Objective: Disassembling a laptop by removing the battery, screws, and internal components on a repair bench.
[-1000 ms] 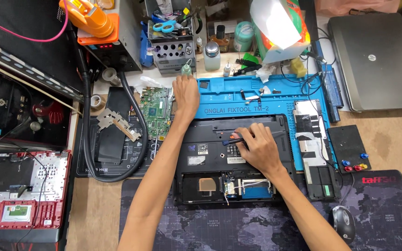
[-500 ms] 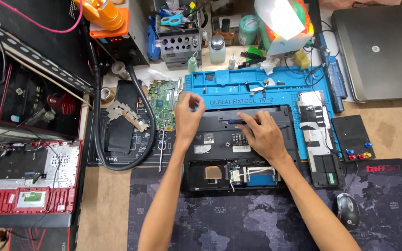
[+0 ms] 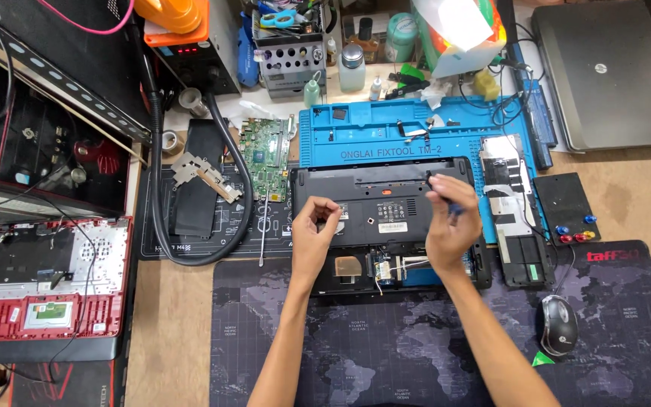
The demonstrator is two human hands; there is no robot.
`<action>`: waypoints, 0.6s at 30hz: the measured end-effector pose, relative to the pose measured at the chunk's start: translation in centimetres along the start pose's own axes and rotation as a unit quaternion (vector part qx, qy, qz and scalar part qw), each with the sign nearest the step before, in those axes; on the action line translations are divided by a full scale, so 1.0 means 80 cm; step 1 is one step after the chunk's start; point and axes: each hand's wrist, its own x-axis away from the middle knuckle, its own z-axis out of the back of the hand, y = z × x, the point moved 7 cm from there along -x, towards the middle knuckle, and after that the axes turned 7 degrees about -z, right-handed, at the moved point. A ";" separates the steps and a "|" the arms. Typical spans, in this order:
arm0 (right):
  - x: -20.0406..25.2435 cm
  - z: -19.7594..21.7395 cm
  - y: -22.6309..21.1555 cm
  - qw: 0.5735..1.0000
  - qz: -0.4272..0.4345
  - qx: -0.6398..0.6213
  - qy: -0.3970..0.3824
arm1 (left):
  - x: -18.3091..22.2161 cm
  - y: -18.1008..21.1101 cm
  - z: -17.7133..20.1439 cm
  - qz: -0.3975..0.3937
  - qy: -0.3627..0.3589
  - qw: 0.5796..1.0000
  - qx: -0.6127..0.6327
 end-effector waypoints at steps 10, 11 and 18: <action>0.037 -0.051 0.070 0.794 -0.466 -0.390 -0.036 | -0.005 -0.002 0.010 0.001 0.040 0.998 0.052; 0.035 -0.053 0.069 0.787 -0.473 -0.395 -0.042 | -0.005 -0.003 0.010 0.003 0.040 0.998 0.056; 0.039 -0.052 0.075 0.790 -0.461 -0.403 -0.038 | -0.004 -0.004 0.008 0.011 0.038 0.998 0.043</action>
